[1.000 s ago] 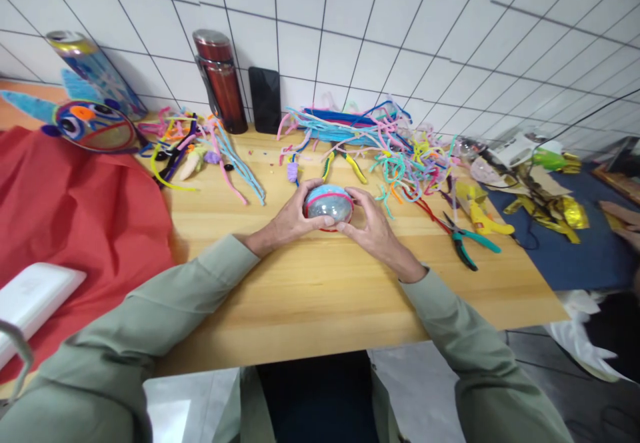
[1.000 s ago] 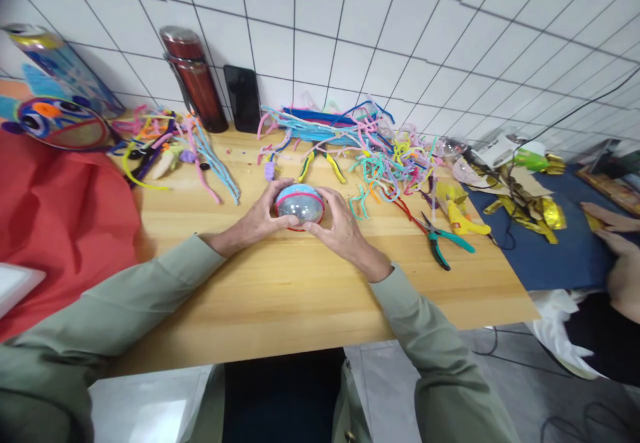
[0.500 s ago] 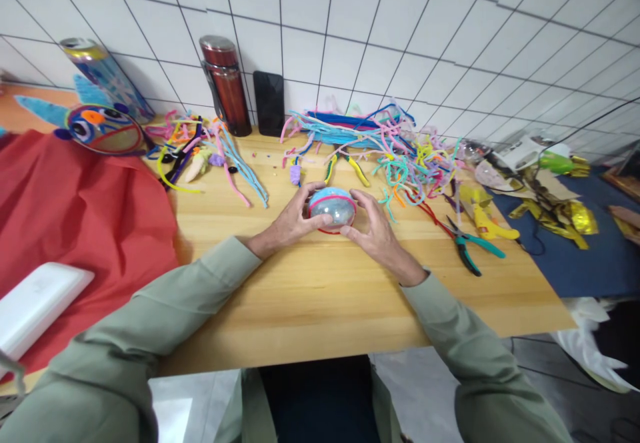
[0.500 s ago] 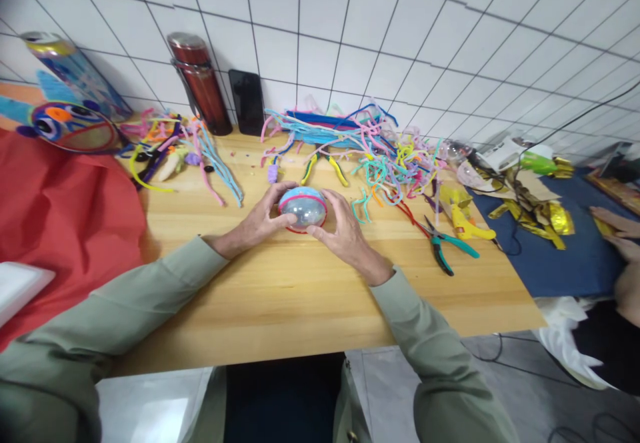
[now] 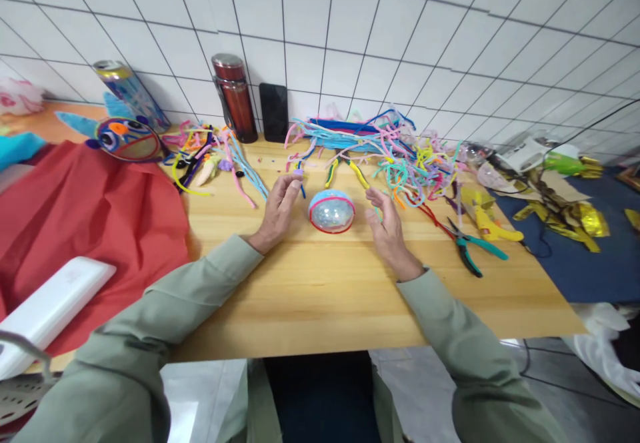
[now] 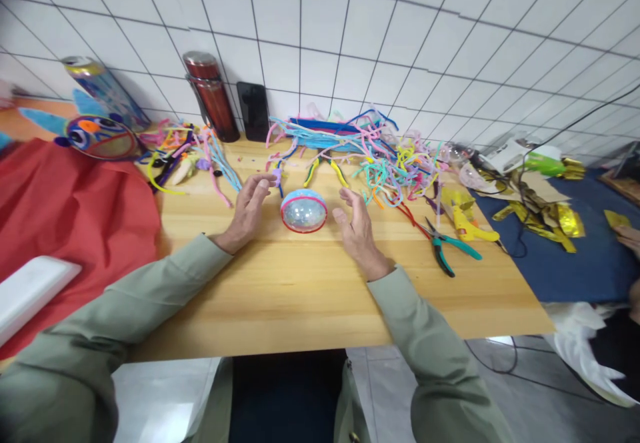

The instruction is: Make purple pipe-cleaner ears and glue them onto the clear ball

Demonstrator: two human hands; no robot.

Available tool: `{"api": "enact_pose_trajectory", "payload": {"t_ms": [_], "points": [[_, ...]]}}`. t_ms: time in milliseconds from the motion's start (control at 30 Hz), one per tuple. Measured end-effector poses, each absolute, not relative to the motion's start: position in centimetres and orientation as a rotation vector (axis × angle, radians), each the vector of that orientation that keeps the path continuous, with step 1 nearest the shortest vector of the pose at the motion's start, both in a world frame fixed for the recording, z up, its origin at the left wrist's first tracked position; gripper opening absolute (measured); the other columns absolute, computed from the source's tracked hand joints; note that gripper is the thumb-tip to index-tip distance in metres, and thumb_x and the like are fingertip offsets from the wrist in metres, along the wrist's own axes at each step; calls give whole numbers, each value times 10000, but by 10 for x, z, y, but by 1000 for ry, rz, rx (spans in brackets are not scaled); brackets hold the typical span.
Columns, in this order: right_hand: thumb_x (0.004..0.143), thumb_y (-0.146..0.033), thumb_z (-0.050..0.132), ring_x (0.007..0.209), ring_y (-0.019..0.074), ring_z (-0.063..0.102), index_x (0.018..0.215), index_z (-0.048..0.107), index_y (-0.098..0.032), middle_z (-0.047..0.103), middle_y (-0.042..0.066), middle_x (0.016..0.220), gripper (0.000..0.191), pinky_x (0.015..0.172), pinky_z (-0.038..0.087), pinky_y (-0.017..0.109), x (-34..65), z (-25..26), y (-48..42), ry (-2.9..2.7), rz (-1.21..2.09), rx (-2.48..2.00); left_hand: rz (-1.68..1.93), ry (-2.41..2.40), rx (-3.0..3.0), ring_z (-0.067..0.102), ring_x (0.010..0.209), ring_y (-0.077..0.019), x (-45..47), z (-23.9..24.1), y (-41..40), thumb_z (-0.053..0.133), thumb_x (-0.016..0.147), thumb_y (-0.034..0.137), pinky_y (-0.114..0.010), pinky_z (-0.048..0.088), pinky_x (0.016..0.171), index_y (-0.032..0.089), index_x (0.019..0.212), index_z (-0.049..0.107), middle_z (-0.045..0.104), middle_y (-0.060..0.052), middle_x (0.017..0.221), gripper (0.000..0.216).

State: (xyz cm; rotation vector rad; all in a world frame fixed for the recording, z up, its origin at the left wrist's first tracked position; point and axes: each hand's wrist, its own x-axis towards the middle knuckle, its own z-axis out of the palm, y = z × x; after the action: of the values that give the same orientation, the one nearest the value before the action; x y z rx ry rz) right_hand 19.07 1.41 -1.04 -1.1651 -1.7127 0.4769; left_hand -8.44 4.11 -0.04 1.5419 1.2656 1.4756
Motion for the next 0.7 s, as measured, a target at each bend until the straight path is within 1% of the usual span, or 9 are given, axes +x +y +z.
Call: {"api": "enact_pose_trajectory", "payload": {"t_ms": [67,100,200,300,367,500,600,700], "points": [[1063,-697,515,1321,335,688,1470,604,-267,721,151,1422,599,1178,536,608,192,-14,18,-1657,455,-1185,1513,1308,1507,671,1158,-250,-88,1,43,547,1010,663,-403,537,1045,242,1169,642,731,-78,1191,459],[1064,-693,511,1297,330,698,1450,617,-263,731,148,1400,588,1165,546,597,193,-15,20,-1639,447,-1194,1527,1336,1488,671,1097,-242,-91,2,44,578,991,638,-388,546,998,240,1112,648,726,-66,1119,421],[1057,-696,509,1246,316,715,1399,640,-246,752,145,1345,580,1138,561,569,195,-21,28,-1610,441,-1213,1562,1419,1413,630,864,-201,-103,5,45,642,951,516,-344,543,840,232,923,629,652,-20,884,285],[1037,-686,534,1222,311,721,1355,652,-226,764,153,1318,571,1124,562,558,199,-26,36,-1584,450,-1225,1615,1460,1294,562,700,-162,-117,15,44,652,933,390,-304,514,710,228,849,601,588,12,756,190],[1022,-669,550,1204,312,726,1333,655,-213,769,163,1301,562,1116,562,558,201,-28,41,-1561,453,-1239,1630,1476,1232,550,669,-153,-126,25,43,655,913,352,-278,490,653,227,830,591,581,19,726,163],[998,-648,564,1180,317,723,1322,653,-191,769,183,1292,567,1104,559,559,203,-32,49,-1551,450,-1261,1602,1525,1202,536,643,-148,-144,49,44,639,853,335,-251,438,593,223,791,578,572,17,692,142],[983,-662,563,1184,329,718,1308,658,-184,767,198,1294,585,1101,554,566,200,-34,52,-1559,439,-1248,1577,1550,1229,537,626,-140,-156,62,45,637,801,331,-243,413,580,216,766,571,558,17,668,137],[981,-676,560,1158,331,721,1296,666,-188,774,196,1264,590,1073,567,561,197,-36,54,-1556,446,-1238,1523,1568,1266,550,620,-138,-164,66,44,637,771,350,-240,417,578,210,749,571,564,12,666,156]]}}
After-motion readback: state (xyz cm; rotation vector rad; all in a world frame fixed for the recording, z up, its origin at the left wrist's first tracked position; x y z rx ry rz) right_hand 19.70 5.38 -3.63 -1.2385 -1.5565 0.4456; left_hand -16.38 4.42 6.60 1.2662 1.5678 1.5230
